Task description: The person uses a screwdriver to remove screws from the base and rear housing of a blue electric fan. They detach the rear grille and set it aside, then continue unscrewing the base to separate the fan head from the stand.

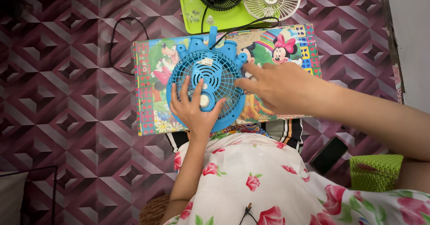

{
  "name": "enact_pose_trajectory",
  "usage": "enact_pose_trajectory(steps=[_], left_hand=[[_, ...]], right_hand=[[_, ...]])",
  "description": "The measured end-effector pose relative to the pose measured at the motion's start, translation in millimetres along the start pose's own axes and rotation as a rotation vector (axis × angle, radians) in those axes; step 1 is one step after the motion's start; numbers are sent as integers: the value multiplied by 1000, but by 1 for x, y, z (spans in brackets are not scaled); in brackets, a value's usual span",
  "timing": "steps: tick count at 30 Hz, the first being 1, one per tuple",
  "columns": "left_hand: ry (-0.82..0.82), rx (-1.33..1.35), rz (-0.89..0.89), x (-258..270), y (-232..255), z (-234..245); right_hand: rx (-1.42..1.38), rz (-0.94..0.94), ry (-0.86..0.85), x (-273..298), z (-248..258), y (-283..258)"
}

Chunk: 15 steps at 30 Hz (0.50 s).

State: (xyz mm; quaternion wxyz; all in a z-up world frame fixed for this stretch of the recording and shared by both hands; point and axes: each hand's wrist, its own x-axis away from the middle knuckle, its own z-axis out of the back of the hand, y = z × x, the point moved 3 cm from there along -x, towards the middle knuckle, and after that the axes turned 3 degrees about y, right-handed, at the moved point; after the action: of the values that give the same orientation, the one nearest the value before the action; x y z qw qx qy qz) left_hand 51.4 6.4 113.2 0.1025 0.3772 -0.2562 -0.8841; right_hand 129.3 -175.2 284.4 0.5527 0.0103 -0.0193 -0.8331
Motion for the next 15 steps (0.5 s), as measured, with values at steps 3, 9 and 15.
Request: enact_pose_trajectory(steps=[3, 9, 15], left_hand=[[4, 15, -7, 1, -1, 0], [-10, 4, 2, 0, 0, 1], [-4, 19, -1, 1, -1, 0]], right_hand=[[-167, -86, 27, -1, -9, 11], [-235, 94, 209, 0, -14, 19], [-78, -245, -129, 5, -27, 24]])
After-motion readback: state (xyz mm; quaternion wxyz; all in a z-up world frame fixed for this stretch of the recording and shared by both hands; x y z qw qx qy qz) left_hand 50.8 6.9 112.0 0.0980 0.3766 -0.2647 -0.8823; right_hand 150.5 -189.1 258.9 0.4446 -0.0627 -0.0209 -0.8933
